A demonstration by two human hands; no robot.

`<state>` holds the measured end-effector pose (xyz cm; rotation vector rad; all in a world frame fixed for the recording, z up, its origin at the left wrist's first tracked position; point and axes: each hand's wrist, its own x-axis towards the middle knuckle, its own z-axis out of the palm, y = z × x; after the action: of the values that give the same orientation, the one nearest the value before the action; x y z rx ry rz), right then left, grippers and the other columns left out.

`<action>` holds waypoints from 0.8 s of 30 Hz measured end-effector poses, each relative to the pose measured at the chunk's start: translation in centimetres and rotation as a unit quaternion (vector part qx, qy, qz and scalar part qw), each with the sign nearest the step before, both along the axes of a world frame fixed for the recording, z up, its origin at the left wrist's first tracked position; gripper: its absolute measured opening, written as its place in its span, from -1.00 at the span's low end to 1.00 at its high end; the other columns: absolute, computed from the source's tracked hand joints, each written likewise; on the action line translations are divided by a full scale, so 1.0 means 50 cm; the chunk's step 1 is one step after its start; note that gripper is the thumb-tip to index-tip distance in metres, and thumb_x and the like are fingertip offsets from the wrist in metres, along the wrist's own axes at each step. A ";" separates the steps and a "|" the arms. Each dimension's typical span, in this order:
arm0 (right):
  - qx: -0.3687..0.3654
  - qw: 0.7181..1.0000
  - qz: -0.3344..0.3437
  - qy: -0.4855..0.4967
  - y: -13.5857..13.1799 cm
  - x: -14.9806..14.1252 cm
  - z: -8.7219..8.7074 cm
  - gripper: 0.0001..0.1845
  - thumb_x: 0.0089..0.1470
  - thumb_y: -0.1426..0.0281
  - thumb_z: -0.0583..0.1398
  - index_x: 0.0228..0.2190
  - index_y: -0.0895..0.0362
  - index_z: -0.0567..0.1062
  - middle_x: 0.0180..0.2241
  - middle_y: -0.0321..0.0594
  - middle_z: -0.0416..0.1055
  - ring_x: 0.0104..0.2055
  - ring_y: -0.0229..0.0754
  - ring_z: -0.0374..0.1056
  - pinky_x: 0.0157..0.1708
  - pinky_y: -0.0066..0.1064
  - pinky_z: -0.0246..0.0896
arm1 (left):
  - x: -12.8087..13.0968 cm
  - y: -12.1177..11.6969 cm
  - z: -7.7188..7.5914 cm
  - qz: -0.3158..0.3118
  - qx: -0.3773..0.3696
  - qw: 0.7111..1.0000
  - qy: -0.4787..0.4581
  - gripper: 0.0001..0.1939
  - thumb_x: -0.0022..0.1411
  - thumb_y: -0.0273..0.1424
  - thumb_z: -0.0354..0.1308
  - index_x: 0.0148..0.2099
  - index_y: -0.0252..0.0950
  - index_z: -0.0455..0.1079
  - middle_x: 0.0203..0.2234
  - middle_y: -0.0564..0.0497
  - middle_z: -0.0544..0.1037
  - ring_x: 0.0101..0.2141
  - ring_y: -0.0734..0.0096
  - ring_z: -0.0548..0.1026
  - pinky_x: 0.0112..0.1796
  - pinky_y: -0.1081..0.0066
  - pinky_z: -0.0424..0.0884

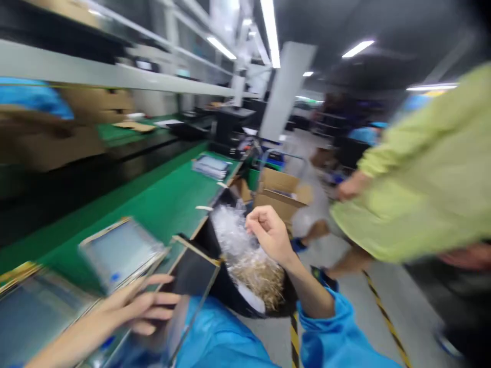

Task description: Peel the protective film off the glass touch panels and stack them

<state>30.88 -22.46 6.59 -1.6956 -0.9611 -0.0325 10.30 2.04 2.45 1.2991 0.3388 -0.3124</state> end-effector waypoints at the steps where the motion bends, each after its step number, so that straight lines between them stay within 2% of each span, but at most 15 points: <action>1: -0.031 0.997 0.070 -0.033 0.050 0.004 -0.010 -0.93 0.13 0.37 0.14 -0.30 0.09 0.37 -0.44 -0.32 0.33 -0.42 -0.28 0.28 -0.36 -0.42 0.25 | -0.036 -0.001 0.011 0.002 0.028 1.000 0.011 -0.50 0.12 -0.08 0.18 0.07 -0.17 0.35 -0.13 -0.11 0.57 -0.13 0.07 0.53 -0.23 0.27 0.46; 2: -0.063 0.985 0.145 -0.069 0.096 0.001 -0.019 -0.91 0.13 0.40 0.14 -0.27 0.10 0.37 -0.42 -0.30 0.32 -0.40 -0.27 0.27 -0.34 -0.41 0.24 | -0.059 -0.005 0.021 -0.013 0.064 0.998 0.014 -0.52 0.16 -0.11 0.15 0.08 -0.20 0.34 -0.12 -0.11 0.56 -0.14 0.11 0.52 -0.23 0.29 0.46; 4: -0.125 0.942 0.282 -0.131 0.166 -0.015 -0.029 -0.88 0.14 0.43 0.15 -0.23 0.11 0.38 -0.37 -0.25 0.31 -0.36 -0.25 0.26 -0.33 -0.40 0.23 | -0.080 -0.014 0.038 -0.036 0.132 0.991 -0.003 -0.54 0.23 -0.12 0.06 0.11 -0.22 0.30 -0.11 -0.09 0.56 -0.17 0.20 0.53 -0.23 0.34 0.45; 7: -0.177 0.885 0.388 -0.187 0.221 -0.034 -0.026 -0.95 0.17 0.47 0.12 -0.28 0.11 0.36 -0.32 -0.22 0.30 -0.31 -0.23 0.25 -0.32 -0.41 0.22 | -0.094 -0.016 0.049 -0.034 0.209 0.976 -0.040 -0.59 0.30 -0.18 -0.04 0.12 -0.22 0.30 -0.11 -0.05 0.56 -0.17 0.27 0.53 -0.18 0.38 0.41; 9: -0.194 0.863 0.417 -0.211 0.241 -0.035 -0.021 -0.93 0.19 0.50 0.09 -0.33 0.11 0.33 -0.33 -0.23 0.28 -0.28 -0.22 0.24 -0.30 -0.41 0.20 | -0.105 -0.016 0.049 -0.022 0.246 0.968 -0.048 -0.61 0.32 -0.23 -0.07 0.13 -0.21 0.30 -0.12 -0.04 0.56 -0.15 0.27 0.52 -0.11 0.37 0.37; 13: -0.198 0.836 0.443 -0.256 0.275 -0.031 -0.020 -0.85 0.25 0.49 0.01 -0.37 0.11 0.30 -0.35 -0.21 0.28 -0.28 -0.20 0.22 -0.30 -0.38 0.19 | -0.119 -0.016 0.045 -0.001 0.286 0.957 -0.044 -0.61 0.32 -0.28 -0.07 0.14 -0.18 0.30 -0.11 -0.01 0.57 -0.11 0.25 0.50 -0.09 0.37 0.34; 15: -0.203 0.824 0.443 -0.290 0.284 -0.032 -0.021 -0.83 0.26 0.48 -0.02 -0.37 0.13 0.30 -0.35 -0.19 0.29 -0.29 -0.18 0.22 -0.32 -0.36 0.19 | -0.112 -0.015 0.044 0.006 0.287 0.957 -0.043 -0.63 0.32 -0.28 -0.06 0.12 -0.17 0.33 -0.11 0.00 0.57 -0.10 0.24 0.50 -0.09 0.37 0.34; 17: -0.202 0.817 0.430 -0.327 0.273 -0.035 -0.017 -0.80 0.27 0.48 -0.05 -0.37 0.14 0.31 -0.38 -0.16 0.29 -0.32 -0.15 0.22 -0.36 -0.34 0.18 | -0.098 -0.011 0.040 0.006 0.248 0.968 -0.031 -0.64 0.31 -0.27 -0.03 0.11 -0.18 0.33 -0.11 -0.03 0.57 -0.11 0.24 0.51 -0.10 0.36 0.36; 19: -0.196 0.823 0.422 -0.325 0.235 -0.031 -0.005 -0.79 0.27 0.48 -0.06 -0.36 0.13 0.32 -0.38 -0.15 0.31 -0.32 -0.14 0.22 -0.36 -0.32 0.19 | -0.083 -0.002 0.029 0.027 0.153 0.988 -0.006 -0.62 0.30 -0.24 0.00 0.11 -0.22 0.29 -0.10 -0.08 0.55 -0.13 0.23 0.53 -0.18 0.36 0.41; 20: -0.190 0.838 0.416 -0.299 0.205 -0.024 0.002 -0.80 0.26 0.48 -0.05 -0.35 0.11 0.33 -0.39 -0.16 0.32 -0.32 -0.14 0.24 -0.36 -0.33 0.20 | -0.077 0.004 0.021 0.055 0.098 0.994 0.007 -0.61 0.29 -0.23 0.02 0.11 -0.25 0.27 -0.08 -0.12 0.54 -0.14 0.22 0.53 -0.23 0.37 0.44; 22: -0.168 0.888 0.377 -0.202 0.129 0.004 0.006 -0.86 0.24 0.47 0.01 -0.34 0.07 0.33 -0.40 -0.19 0.32 -0.32 -0.16 0.26 -0.35 -0.35 0.23 | -0.070 0.020 0.002 0.139 0.002 0.990 0.022 -0.59 0.26 -0.24 0.07 0.11 -0.30 0.24 -0.02 -0.19 0.50 -0.12 0.19 0.54 -0.28 0.40 0.47; 24: -0.127 0.948 0.284 -0.068 0.047 0.046 -0.016 -0.89 0.21 0.41 0.08 -0.39 0.04 0.33 -0.44 -0.21 0.28 -0.39 -0.18 0.27 -0.42 -0.36 0.23 | -0.066 0.037 -0.019 0.235 -0.070 0.969 0.027 -0.56 0.24 -0.31 0.13 0.12 -0.31 0.21 0.03 -0.21 0.46 -0.10 0.19 0.53 -0.29 0.44 0.49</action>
<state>33.18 -20.14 5.80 -1.5984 -1.5833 0.3746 6.99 3.87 1.49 1.0363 0.6455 0.0303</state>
